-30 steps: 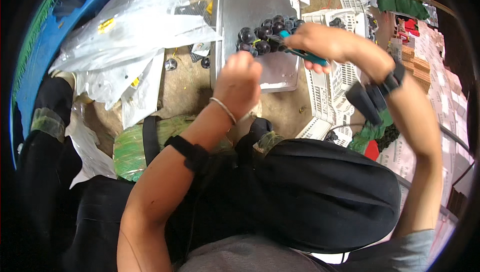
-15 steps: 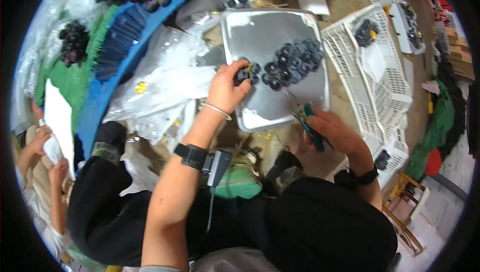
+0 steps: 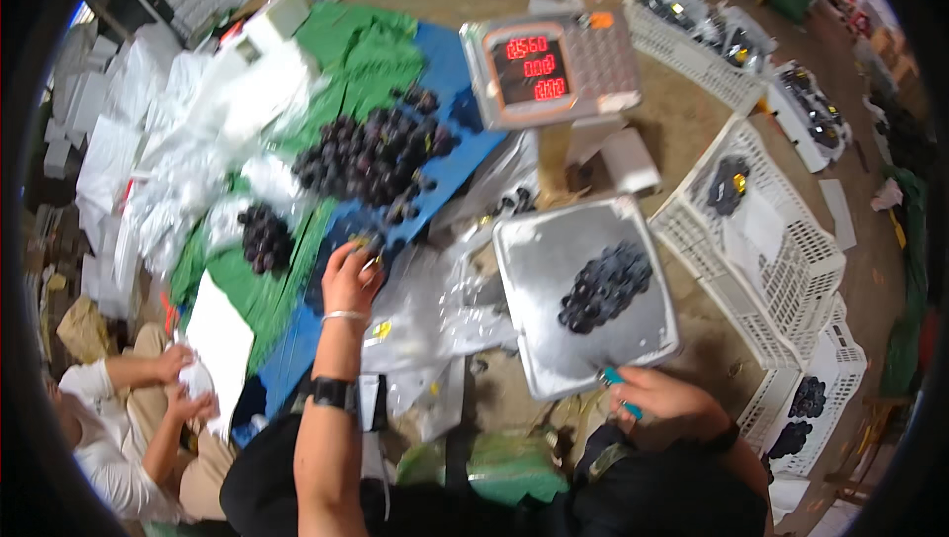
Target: The recorder uses clippers to trim stems and sort individual grapes from bunches before weighing them on a digital scale and placing them into bins.
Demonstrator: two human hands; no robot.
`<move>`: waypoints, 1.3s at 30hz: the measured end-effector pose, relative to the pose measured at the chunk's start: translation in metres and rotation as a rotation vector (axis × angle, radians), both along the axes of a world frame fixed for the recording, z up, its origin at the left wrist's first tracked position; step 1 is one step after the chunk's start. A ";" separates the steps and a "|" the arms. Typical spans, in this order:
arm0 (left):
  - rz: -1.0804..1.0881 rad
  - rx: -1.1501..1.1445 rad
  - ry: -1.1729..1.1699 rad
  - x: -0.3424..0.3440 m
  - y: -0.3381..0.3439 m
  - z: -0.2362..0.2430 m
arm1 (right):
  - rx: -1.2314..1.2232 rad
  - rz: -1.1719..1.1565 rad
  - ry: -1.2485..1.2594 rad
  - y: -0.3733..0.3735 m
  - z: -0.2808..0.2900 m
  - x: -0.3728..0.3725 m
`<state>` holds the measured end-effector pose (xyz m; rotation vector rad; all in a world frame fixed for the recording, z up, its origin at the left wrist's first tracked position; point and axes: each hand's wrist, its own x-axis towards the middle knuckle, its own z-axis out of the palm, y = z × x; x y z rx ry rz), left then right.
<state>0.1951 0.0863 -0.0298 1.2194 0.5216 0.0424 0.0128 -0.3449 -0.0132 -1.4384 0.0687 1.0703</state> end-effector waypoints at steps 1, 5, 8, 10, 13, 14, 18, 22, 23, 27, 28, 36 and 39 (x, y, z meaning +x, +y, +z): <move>-0.014 -0.064 -0.041 0.007 0.012 -0.008 | -0.030 0.040 -0.016 -0.003 -0.007 -0.002; -0.120 -0.205 -0.289 0.058 0.055 0.007 | -0.157 0.142 -0.037 0.002 -0.011 -0.004; 0.158 -0.196 -0.208 0.073 0.004 0.047 | -0.205 0.125 0.020 -0.003 -0.011 -0.009; 0.060 -0.227 -0.137 0.069 -0.006 0.040 | -0.212 0.165 0.017 -0.008 -0.013 -0.010; -0.234 -0.007 0.009 0.030 -0.022 0.006 | -0.095 0.124 0.038 -0.007 -0.016 -0.005; -0.258 -0.005 -0.008 0.013 -0.029 -0.002 | -0.037 0.057 0.085 -0.002 -0.004 -0.002; -0.527 0.207 0.148 -0.037 -0.097 -0.022 | -0.273 0.108 -0.188 -0.007 -0.003 0.004; -0.743 0.247 0.032 -0.078 -0.160 -0.060 | -0.302 -0.085 -0.280 -0.013 -0.025 -0.012; -0.706 0.251 -0.006 -0.086 -0.171 -0.067 | -0.308 -0.246 -0.315 -0.014 -0.031 -0.015; -0.665 0.731 -0.350 -0.078 -0.217 -0.063 | -0.348 -0.656 -0.262 -0.020 -0.052 0.011; -0.681 0.817 -0.456 -0.067 -0.230 -0.062 | -0.290 -0.834 -0.263 -0.021 -0.059 0.022; -1.164 0.586 -0.165 -0.011 -0.272 -0.070 | -0.104 -1.146 -0.185 -0.016 -0.086 0.079; -1.102 0.289 -0.066 -0.014 -0.261 -0.072 | -0.090 -1.134 -0.207 -0.016 -0.077 0.078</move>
